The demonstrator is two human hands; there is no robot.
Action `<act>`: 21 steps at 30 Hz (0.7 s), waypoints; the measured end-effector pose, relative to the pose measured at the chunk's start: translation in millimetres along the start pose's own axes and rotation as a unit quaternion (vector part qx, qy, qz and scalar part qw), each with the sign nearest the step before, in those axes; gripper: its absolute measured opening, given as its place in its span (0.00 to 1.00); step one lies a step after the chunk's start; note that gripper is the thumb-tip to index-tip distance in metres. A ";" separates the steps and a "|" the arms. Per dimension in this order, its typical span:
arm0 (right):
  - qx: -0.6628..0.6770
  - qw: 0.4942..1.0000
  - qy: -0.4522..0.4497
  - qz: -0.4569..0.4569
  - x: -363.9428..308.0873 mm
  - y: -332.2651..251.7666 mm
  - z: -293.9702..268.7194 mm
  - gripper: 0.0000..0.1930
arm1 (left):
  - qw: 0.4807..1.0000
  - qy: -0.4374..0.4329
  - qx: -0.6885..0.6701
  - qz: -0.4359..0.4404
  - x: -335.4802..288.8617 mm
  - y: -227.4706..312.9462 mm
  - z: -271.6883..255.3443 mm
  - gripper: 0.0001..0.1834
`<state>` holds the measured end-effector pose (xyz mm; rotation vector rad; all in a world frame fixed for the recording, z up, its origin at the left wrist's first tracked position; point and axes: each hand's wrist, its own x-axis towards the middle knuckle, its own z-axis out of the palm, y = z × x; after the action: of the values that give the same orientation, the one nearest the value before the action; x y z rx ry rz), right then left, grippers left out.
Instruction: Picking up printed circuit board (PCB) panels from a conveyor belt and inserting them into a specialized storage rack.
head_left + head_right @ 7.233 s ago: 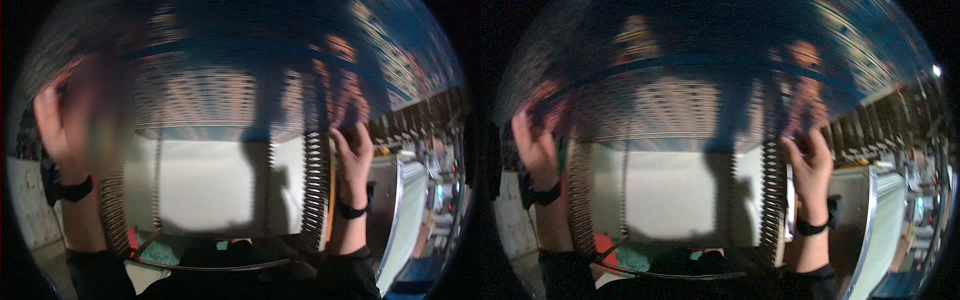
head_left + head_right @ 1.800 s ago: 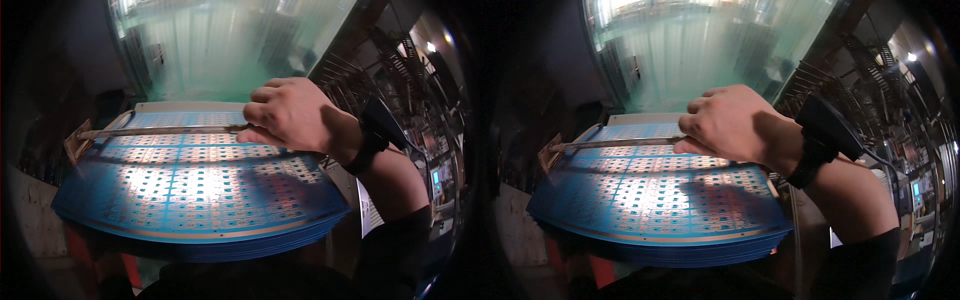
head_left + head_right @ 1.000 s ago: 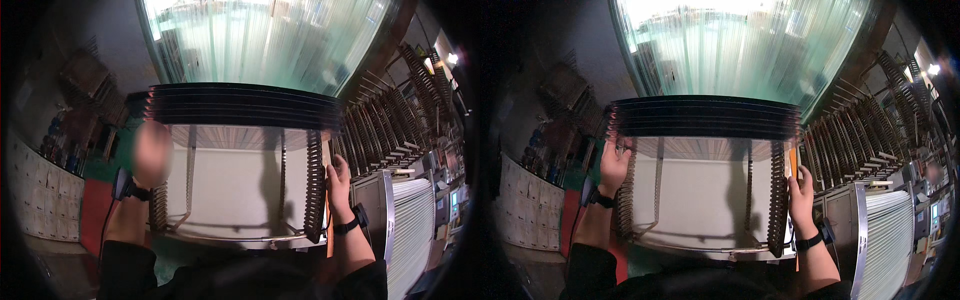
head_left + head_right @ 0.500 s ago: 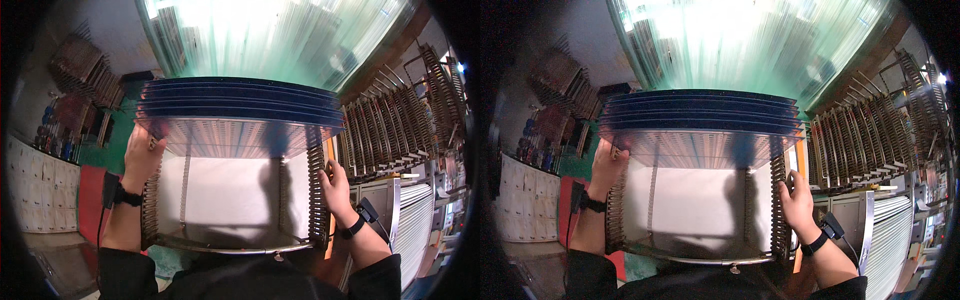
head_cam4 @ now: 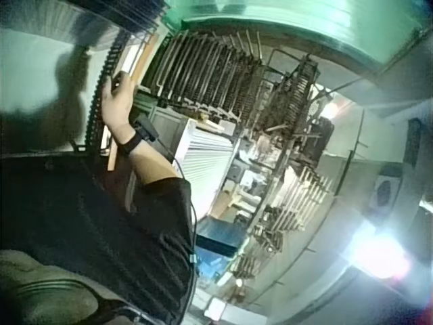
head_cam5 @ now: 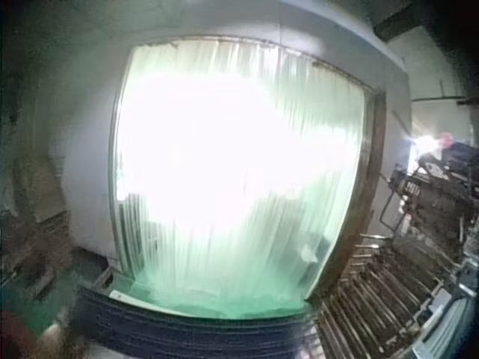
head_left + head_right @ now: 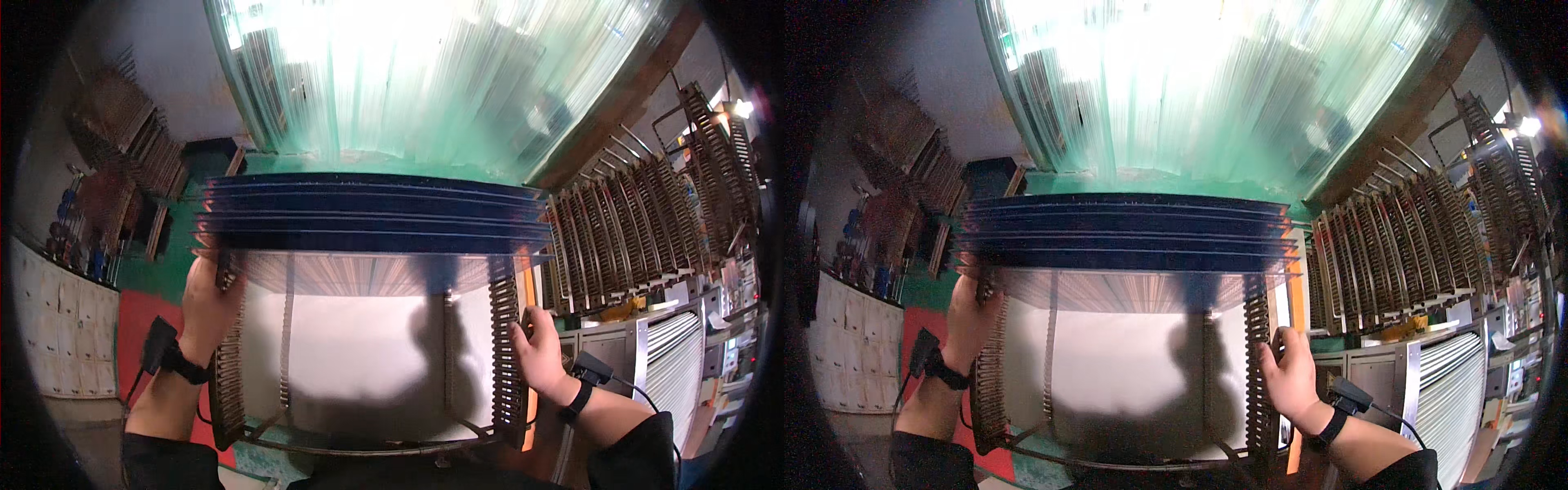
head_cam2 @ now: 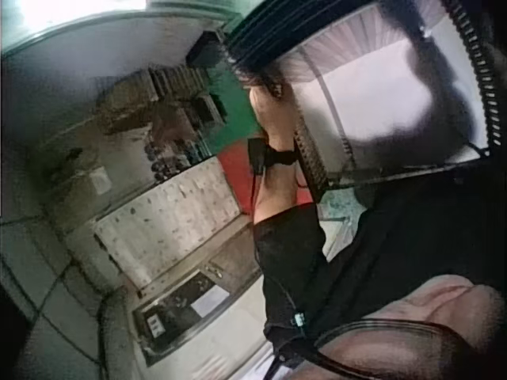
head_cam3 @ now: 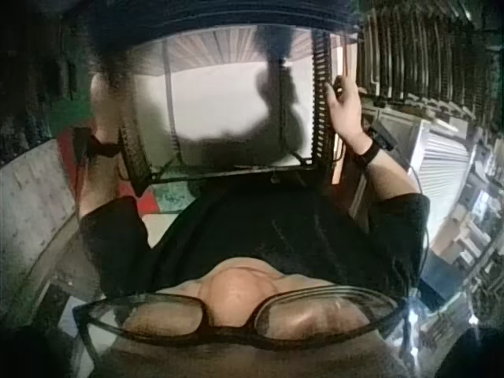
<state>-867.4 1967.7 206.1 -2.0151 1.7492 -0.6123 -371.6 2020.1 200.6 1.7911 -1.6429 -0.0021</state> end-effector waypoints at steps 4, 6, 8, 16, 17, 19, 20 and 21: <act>0.005 1.000 -0.008 0.003 2.0 -1.5 -2.4 0.15 | 0.999 -0.022 0.038 -0.004 -0.1 -5.7 -1.9 0.28; 0.024 1.000 -0.008 0.016 1.8 -0.5 -1.0 0.15 | 0.997 -0.056 0.055 -0.021 -0.9 -8.6 -2.8 0.28; 0.032 0.999 -0.011 0.023 1.9 1.9 -2.0 0.15 | 0.998 -0.048 -0.003 -0.035 -3.5 -14.1 0.7 0.29; 0.040 0.999 -0.016 0.029 4.1 -1.1 -5.3 0.15 | 0.996 -0.071 0.055 0.017 1.8 -2.1 -5.4 0.30; 0.034 0.999 -0.028 0.032 3.9 -1.5 -5.3 0.15 | 0.996 -0.074 0.046 0.003 3.8 0.7 -4.5 0.30; 0.028 0.999 -0.022 0.021 3.0 1.4 -4.7 0.15 | 0.996 -0.082 0.028 -0.027 -0.2 -5.9 -3.4 0.30; 0.037 0.999 -0.021 0.029 3.5 -0.4 -6.5 0.15 | 0.994 -0.088 0.007 -0.059 -1.5 -9.1 -1.7 0.30; 0.045 0.998 -0.023 0.034 4.9 -2.4 -5.9 0.15 | 0.994 -0.088 0.011 -0.062 -3.8 -11.8 -1.7 0.30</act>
<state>-868.2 1963.1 212.6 -1.8869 1.7230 -0.6079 -361.3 2023.7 194.5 1.9529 -1.6541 -0.2040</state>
